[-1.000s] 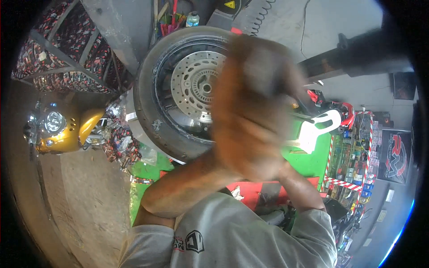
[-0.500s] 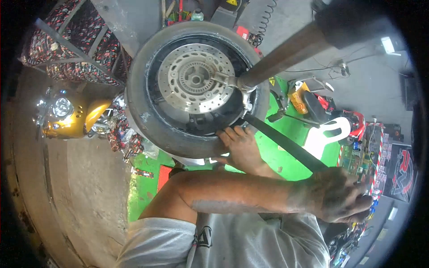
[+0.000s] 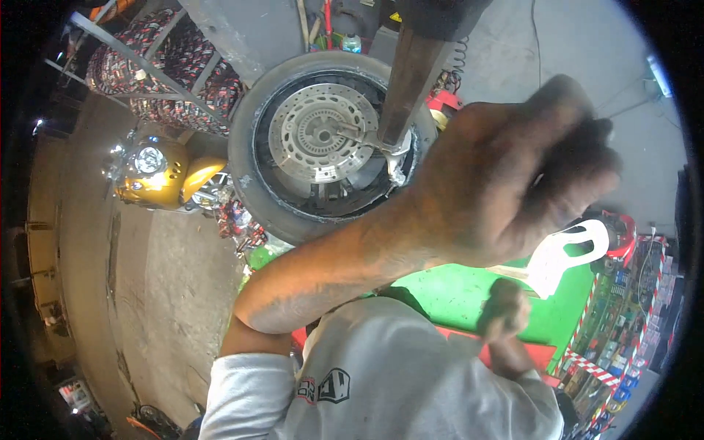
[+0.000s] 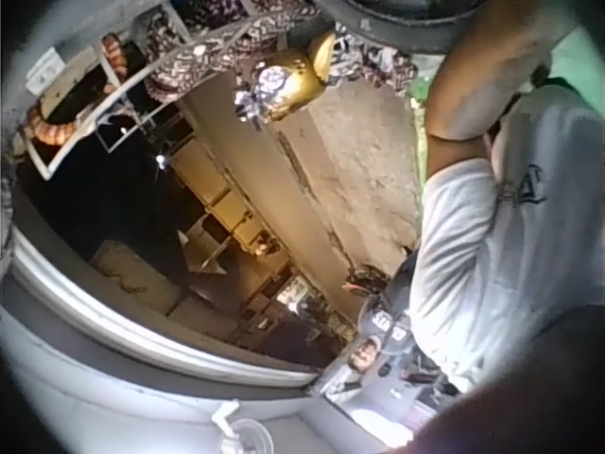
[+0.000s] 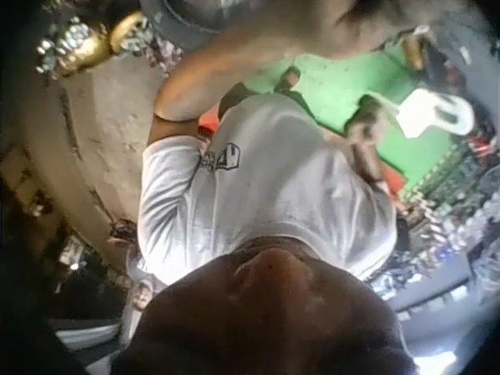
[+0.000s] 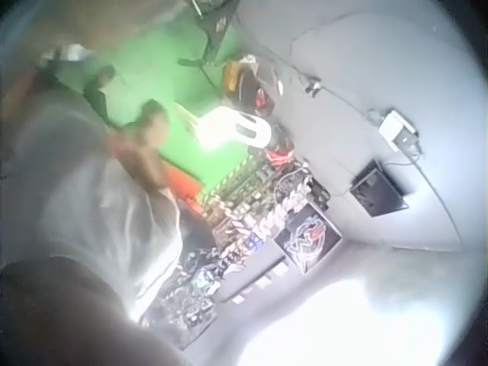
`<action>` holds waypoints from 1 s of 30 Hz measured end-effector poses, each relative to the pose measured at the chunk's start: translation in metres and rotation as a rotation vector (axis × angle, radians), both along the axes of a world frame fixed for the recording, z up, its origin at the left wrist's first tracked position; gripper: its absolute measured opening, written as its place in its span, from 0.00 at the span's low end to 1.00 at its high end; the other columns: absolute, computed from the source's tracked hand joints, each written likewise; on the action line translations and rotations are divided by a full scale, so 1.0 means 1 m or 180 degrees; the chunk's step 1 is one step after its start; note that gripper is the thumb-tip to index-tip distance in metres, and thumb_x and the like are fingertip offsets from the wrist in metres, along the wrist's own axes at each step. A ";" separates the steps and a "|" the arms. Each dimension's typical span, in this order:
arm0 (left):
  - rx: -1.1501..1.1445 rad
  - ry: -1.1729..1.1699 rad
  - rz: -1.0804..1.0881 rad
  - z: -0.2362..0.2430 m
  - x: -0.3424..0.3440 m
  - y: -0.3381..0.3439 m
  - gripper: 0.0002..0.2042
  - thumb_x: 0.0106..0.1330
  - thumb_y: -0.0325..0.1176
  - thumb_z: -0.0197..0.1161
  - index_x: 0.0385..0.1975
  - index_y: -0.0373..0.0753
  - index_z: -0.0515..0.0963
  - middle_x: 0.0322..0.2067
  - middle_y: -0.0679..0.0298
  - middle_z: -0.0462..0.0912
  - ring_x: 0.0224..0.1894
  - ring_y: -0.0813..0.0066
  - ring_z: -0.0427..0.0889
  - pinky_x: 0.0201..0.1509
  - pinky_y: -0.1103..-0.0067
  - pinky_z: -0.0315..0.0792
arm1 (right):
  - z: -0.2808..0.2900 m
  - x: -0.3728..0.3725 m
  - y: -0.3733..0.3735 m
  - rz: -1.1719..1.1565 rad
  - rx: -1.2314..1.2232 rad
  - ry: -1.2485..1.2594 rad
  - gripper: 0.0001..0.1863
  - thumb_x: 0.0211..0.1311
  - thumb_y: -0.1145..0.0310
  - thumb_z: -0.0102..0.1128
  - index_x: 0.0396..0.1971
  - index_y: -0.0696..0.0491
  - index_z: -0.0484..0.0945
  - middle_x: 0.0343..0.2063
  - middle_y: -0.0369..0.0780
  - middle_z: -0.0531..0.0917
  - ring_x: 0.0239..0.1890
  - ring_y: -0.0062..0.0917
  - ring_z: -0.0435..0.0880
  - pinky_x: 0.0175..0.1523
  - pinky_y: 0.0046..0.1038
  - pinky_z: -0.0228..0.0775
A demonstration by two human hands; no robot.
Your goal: Removing a motorcycle tire from a rim using a tire changer machine and a tire iron.
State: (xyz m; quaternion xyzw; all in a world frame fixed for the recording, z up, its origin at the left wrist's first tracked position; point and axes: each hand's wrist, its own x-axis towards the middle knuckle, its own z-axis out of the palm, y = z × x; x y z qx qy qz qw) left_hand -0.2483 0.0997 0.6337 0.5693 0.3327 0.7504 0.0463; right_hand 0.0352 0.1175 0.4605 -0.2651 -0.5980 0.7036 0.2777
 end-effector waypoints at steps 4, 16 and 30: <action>-0.0149 0.0500 0.0157 -0.008 0.047 -0.008 0.12 0.63 0.44 0.63 0.30 0.42 0.73 0.24 0.63 0.77 0.24 0.62 0.82 0.22 0.68 0.74 | -0.101 0.023 0.016 -0.0551 -0.0215 -0.0125 0.20 0.74 0.59 0.45 0.56 0.58 0.67 0.50 0.46 0.75 0.46 0.36 0.80 0.51 0.34 0.76; -0.0980 0.1258 0.0606 -0.030 0.108 0.052 0.18 0.63 0.49 0.62 0.29 0.38 0.72 0.16 0.58 0.78 0.20 0.56 0.81 0.22 0.63 0.74 | -0.152 -0.171 -0.006 -0.1120 -0.2514 -0.0164 0.34 0.72 0.45 0.42 0.69 0.52 0.55 0.66 0.50 0.61 0.63 0.43 0.66 0.66 0.48 0.60; -0.0205 0.0427 0.0637 -0.008 -0.009 -0.018 0.11 0.67 0.33 0.61 0.30 0.34 0.67 0.18 0.61 0.74 0.18 0.62 0.78 0.22 0.71 0.71 | -0.165 -0.156 0.022 -0.1229 -0.0879 -0.0376 0.25 0.72 0.50 0.48 0.55 0.56 0.65 0.53 0.43 0.70 0.55 0.31 0.71 0.60 0.36 0.65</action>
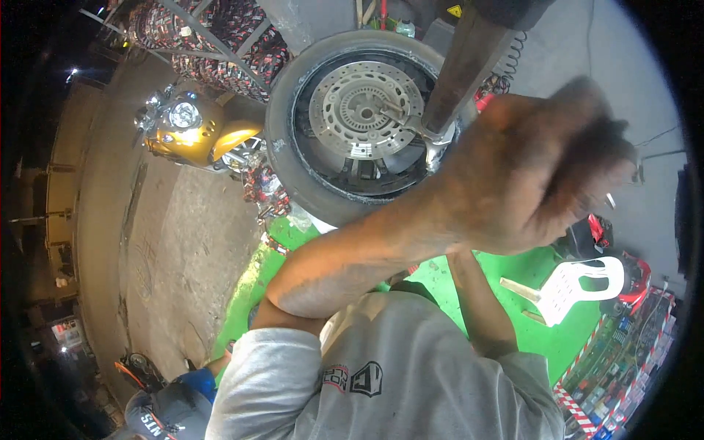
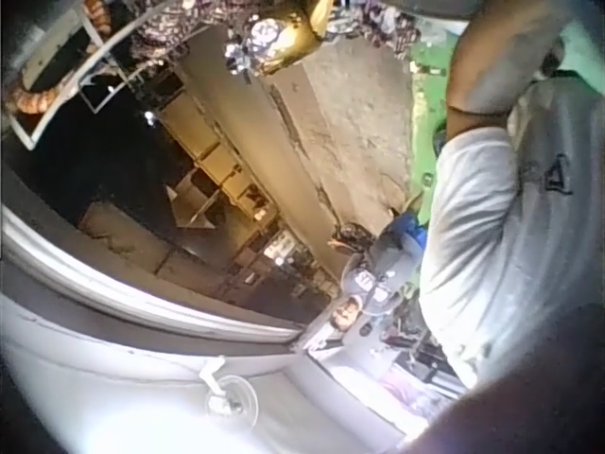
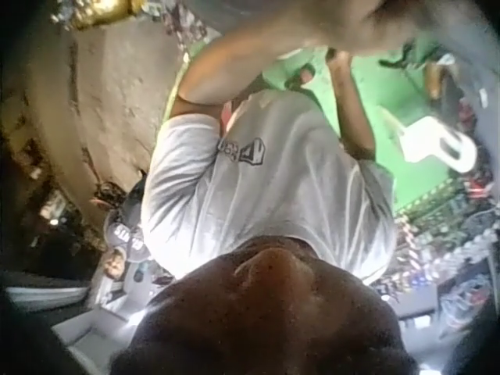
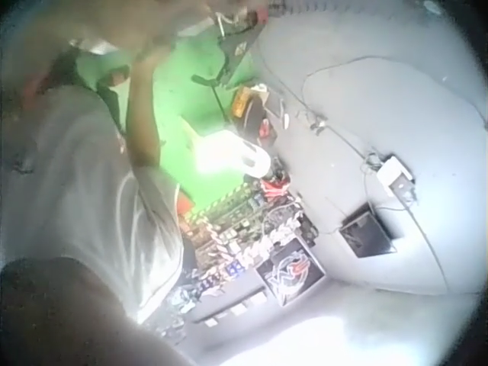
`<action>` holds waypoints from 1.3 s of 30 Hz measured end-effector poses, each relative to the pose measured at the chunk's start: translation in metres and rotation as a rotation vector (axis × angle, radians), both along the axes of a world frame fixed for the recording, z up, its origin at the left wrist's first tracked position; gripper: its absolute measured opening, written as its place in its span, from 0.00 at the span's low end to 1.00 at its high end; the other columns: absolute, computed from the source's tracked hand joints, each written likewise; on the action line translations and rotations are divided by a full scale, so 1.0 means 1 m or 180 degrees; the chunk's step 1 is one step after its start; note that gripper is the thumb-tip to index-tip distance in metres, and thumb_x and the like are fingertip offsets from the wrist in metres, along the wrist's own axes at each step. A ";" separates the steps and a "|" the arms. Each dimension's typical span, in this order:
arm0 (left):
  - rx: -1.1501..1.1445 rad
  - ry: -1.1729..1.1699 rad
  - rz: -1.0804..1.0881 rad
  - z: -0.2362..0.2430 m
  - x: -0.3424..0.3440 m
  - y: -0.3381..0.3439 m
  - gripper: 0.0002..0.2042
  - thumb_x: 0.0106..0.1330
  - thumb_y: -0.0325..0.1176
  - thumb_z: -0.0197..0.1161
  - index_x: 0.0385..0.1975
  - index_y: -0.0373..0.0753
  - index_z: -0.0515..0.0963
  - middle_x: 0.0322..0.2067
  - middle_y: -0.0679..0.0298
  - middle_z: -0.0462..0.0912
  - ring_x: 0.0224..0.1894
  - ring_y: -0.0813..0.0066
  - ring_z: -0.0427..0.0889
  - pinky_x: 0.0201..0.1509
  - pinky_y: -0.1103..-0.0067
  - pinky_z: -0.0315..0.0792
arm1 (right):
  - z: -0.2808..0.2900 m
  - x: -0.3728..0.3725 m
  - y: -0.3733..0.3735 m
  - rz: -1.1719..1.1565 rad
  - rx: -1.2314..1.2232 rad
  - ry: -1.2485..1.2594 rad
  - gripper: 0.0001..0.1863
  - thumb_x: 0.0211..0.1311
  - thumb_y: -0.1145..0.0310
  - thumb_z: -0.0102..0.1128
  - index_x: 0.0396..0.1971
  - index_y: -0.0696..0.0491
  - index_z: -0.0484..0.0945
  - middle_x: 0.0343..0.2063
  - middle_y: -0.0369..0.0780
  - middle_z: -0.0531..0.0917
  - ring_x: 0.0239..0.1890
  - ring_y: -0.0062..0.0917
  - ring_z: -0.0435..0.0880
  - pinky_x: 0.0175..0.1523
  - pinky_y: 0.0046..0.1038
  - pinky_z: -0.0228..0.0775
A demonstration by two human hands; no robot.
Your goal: Removing a motorcycle tire from a rim using a tire changer machine and a tire iron.
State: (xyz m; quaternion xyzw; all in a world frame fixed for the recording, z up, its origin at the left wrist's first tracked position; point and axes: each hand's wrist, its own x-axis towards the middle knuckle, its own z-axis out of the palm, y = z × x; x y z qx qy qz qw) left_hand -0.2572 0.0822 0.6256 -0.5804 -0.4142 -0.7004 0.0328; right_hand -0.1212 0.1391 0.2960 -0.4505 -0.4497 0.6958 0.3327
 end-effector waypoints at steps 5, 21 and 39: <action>0.0361 -0.0475 -0.0207 -0.001 0.003 0.002 0.09 0.68 0.31 0.59 0.31 0.31 0.72 0.19 0.61 0.70 0.18 0.65 0.72 0.23 0.72 0.66 | 0.085 0.001 0.057 0.0118 0.2033 0.0495 0.24 0.71 0.50 0.52 0.49 0.58 0.65 0.49 0.45 0.72 0.54 0.30 0.72 0.60 0.38 0.65; -0.0054 -0.1045 0.0772 0.002 0.009 -0.028 0.20 0.76 0.53 0.44 0.35 0.40 0.64 0.19 0.65 0.62 0.15 0.81 0.56 0.17 0.80 0.56 | 0.265 -0.174 0.089 0.3385 0.1179 0.2146 0.50 0.53 0.20 0.40 0.48 0.58 0.75 0.37 0.42 0.81 0.36 0.24 0.83 0.40 0.27 0.77; 0.0677 -0.1489 0.2605 -0.001 0.025 0.002 0.21 0.75 0.56 0.44 0.34 0.41 0.67 0.17 0.66 0.66 0.14 0.81 0.62 0.15 0.84 0.57 | 0.259 -0.187 0.113 0.4448 0.1147 0.2285 0.37 0.58 0.30 0.54 0.32 0.56 0.79 0.25 0.37 0.82 0.30 0.21 0.82 0.40 0.25 0.75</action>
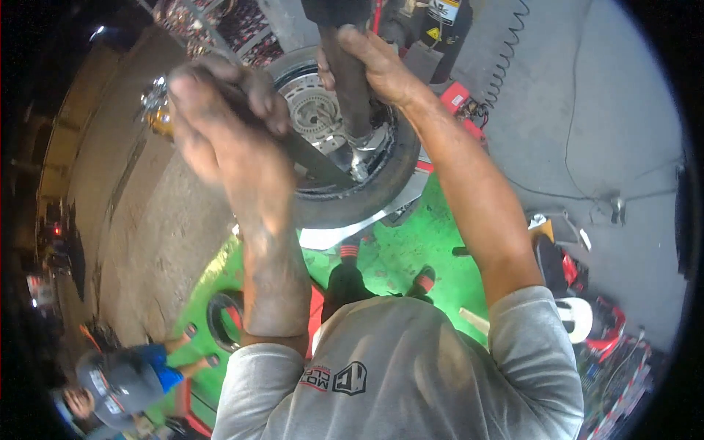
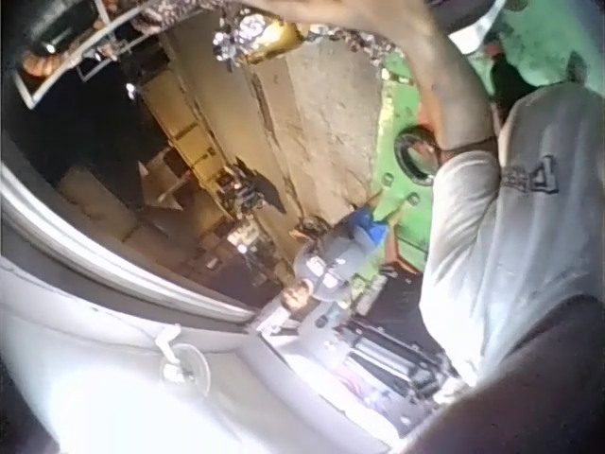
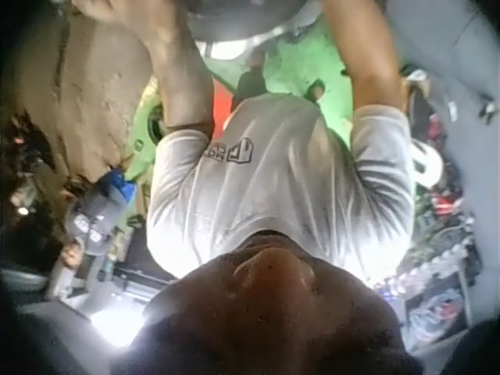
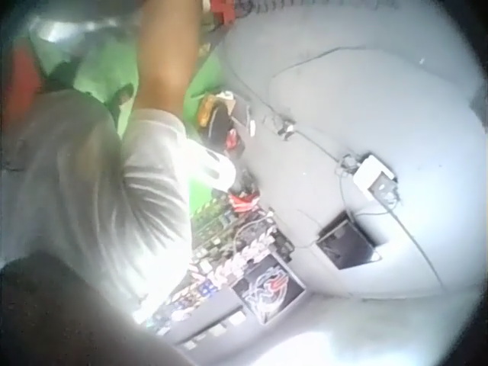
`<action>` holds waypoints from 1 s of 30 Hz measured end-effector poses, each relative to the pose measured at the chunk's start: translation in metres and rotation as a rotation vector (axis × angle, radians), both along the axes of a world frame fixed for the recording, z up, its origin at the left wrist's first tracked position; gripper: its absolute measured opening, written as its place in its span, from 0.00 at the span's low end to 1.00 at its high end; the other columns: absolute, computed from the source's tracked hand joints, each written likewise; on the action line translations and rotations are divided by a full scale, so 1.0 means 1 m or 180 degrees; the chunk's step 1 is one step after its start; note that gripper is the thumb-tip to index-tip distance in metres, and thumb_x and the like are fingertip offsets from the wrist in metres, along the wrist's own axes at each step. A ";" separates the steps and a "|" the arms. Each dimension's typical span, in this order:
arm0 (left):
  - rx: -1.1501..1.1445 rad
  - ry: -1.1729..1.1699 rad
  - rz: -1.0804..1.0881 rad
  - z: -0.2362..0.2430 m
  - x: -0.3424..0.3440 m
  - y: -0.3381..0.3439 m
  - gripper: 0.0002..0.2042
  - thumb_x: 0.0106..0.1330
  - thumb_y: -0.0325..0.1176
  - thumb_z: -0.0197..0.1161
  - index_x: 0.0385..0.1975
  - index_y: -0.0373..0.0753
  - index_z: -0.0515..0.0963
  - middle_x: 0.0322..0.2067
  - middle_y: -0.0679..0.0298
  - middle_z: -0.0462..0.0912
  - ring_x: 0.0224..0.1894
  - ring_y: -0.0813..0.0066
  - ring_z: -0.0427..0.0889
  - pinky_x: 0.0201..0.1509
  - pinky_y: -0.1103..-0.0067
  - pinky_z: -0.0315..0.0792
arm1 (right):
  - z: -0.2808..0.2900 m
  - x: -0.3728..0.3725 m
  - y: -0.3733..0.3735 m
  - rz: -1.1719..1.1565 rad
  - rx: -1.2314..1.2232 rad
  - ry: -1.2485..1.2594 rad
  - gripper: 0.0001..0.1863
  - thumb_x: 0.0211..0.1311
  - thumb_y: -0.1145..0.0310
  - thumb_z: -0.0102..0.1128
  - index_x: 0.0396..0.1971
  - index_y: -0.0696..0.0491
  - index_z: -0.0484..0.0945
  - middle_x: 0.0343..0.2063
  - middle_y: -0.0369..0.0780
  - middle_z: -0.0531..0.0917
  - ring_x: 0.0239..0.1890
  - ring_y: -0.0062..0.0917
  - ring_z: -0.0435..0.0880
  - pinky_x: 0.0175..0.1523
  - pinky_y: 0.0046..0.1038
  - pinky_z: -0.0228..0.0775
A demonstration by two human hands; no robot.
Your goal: Removing a motorcycle tire from a rim using a tire changer machine and a tire iron.
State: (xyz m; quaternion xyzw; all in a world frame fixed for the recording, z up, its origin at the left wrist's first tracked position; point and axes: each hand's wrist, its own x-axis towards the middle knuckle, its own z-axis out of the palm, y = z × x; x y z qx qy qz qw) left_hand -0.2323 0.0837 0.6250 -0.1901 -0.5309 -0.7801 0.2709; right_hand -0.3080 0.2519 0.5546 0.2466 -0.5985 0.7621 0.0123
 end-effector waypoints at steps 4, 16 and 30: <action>0.0031 -0.0050 0.0521 0.010 -0.012 0.005 0.23 0.74 0.56 0.46 0.29 0.41 0.66 0.15 0.68 0.64 0.13 0.79 0.63 0.14 0.81 0.57 | 0.007 0.003 -0.012 -0.0120 0.0311 0.0020 0.31 0.64 0.37 0.53 0.32 0.55 0.77 0.22 0.35 0.78 0.29 0.21 0.80 0.38 0.27 0.73; -0.0877 -0.1193 0.2004 0.036 -0.120 -0.024 0.27 0.69 0.57 0.54 0.36 0.32 0.77 0.26 0.63 0.77 0.29 0.71 0.75 0.36 0.71 0.71 | 0.012 0.016 0.000 -0.0684 -0.0089 -0.0156 0.27 0.57 0.42 0.67 0.27 0.56 0.81 0.19 0.34 0.80 0.22 0.18 0.80 0.30 0.23 0.74; -0.0741 -0.2832 0.2047 -0.108 -0.325 -0.125 0.33 0.64 0.56 0.59 0.53 0.25 0.75 0.48 0.47 0.81 0.44 0.58 0.82 0.46 0.64 0.75 | -0.008 0.001 -0.010 -0.0615 -0.0527 -0.0040 0.24 0.60 0.47 0.66 0.28 0.56 0.78 0.20 0.33 0.79 0.20 0.17 0.78 0.26 0.22 0.72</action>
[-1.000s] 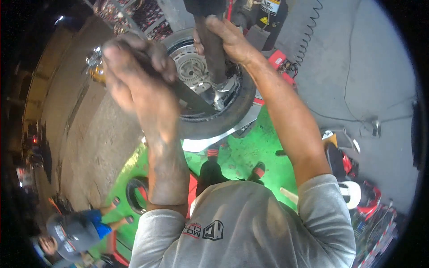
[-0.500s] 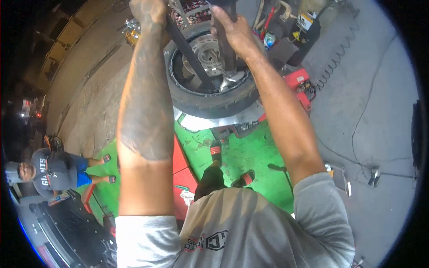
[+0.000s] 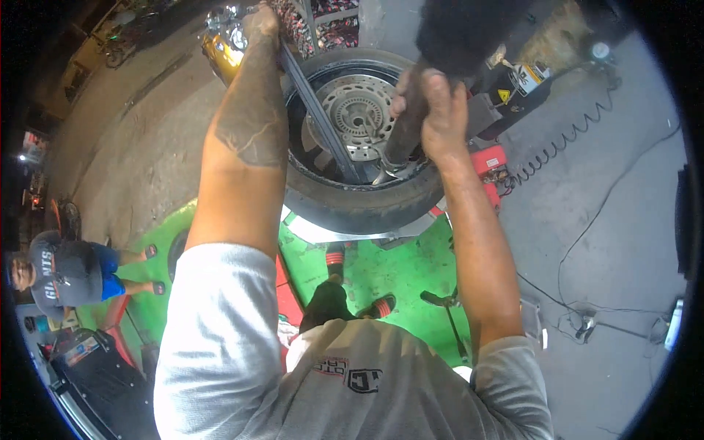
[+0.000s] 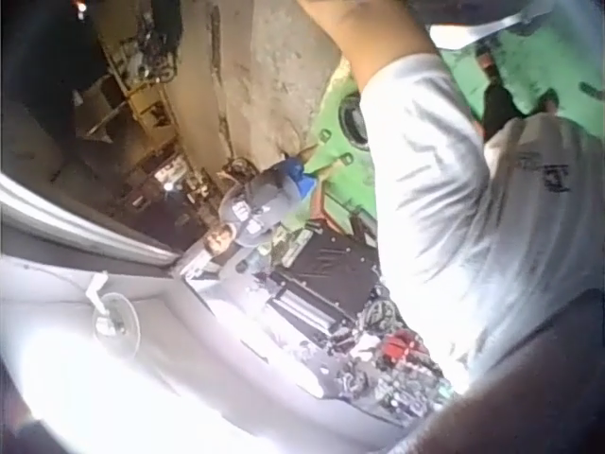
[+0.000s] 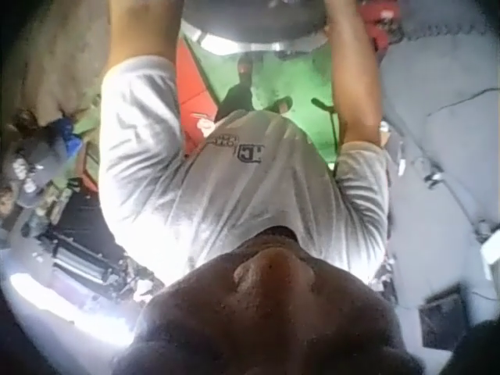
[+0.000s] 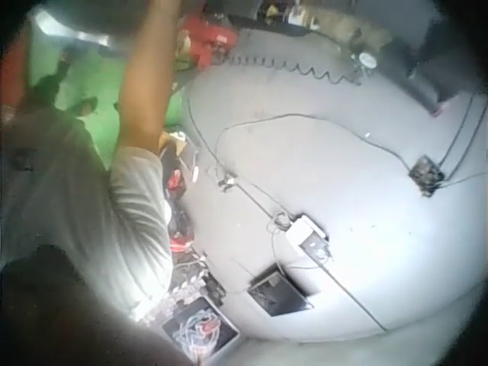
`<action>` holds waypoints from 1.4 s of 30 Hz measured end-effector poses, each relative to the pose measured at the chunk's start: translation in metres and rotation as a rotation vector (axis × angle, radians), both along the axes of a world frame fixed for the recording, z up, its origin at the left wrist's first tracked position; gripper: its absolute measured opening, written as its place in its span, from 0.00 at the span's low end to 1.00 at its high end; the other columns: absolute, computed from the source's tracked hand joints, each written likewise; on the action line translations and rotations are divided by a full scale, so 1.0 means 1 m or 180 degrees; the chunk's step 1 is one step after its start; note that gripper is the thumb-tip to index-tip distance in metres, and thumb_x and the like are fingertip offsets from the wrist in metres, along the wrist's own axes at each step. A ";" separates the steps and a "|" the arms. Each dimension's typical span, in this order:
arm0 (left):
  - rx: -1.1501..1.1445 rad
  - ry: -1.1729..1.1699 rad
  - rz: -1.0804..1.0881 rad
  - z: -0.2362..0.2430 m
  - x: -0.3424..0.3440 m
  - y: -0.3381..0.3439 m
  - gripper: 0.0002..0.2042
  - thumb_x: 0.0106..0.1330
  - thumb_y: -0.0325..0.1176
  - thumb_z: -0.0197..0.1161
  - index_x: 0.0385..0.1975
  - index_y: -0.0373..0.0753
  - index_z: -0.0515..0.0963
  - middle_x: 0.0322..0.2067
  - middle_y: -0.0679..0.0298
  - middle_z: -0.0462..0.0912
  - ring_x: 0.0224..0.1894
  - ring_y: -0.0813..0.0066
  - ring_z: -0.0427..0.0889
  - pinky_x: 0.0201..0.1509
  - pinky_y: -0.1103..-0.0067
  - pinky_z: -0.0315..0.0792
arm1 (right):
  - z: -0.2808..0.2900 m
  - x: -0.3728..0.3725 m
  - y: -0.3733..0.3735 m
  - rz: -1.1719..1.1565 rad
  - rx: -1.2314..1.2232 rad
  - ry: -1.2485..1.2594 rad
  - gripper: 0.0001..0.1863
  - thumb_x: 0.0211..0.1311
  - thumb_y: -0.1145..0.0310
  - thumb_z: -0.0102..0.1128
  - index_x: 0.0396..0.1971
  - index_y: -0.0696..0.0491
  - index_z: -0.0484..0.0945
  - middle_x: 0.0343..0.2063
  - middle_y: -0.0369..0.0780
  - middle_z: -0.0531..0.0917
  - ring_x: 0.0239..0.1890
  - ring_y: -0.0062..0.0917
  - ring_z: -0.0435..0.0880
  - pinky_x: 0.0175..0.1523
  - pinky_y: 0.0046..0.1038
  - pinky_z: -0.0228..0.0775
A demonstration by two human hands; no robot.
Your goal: Removing a motorcycle tire from a rim using a tire changer machine and a tire iron.
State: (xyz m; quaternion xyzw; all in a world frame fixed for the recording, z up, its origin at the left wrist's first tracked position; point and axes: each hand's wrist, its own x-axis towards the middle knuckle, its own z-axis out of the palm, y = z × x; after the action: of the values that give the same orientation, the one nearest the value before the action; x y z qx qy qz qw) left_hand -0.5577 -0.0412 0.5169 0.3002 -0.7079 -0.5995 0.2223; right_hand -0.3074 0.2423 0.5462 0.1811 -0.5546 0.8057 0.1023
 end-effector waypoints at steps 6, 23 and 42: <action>-0.0497 0.2160 -0.0967 -0.067 -0.039 -0.255 0.23 0.67 0.53 0.57 0.35 0.32 0.79 0.34 0.56 0.82 0.38 0.66 0.81 0.38 0.70 0.75 | 0.030 0.018 -0.029 0.0595 -0.0356 0.0270 0.38 0.56 0.31 0.57 0.32 0.60 0.75 0.23 0.39 0.79 0.22 0.23 0.79 0.28 0.25 0.72; 0.2606 0.1629 -0.1133 -0.050 0.160 -0.177 0.11 0.79 0.41 0.41 0.35 0.43 0.64 0.20 0.73 0.54 0.21 0.80 0.55 0.26 0.79 0.58 | 0.001 -0.002 0.007 0.0409 0.0560 -0.0067 0.47 0.33 0.11 0.48 0.27 0.47 0.66 0.18 0.32 0.72 0.22 0.21 0.71 0.36 0.28 0.65; 0.2397 0.1999 -0.0379 -0.024 0.192 -0.169 0.13 0.76 0.39 0.45 0.27 0.45 0.63 0.16 0.72 0.55 0.17 0.77 0.54 0.20 0.78 0.53 | -0.002 0.003 -0.006 -0.0111 0.0390 -0.0240 0.49 0.45 0.17 0.49 0.33 0.58 0.71 0.20 0.38 0.73 0.26 0.27 0.74 0.36 0.29 0.69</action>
State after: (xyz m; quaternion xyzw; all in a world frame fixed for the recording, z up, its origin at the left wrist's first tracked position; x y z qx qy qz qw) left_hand -0.3657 -0.2098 0.4925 0.1235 -0.3568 -0.8869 0.2662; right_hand -0.3045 0.2368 0.5447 0.1468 -0.6095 0.7745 0.0841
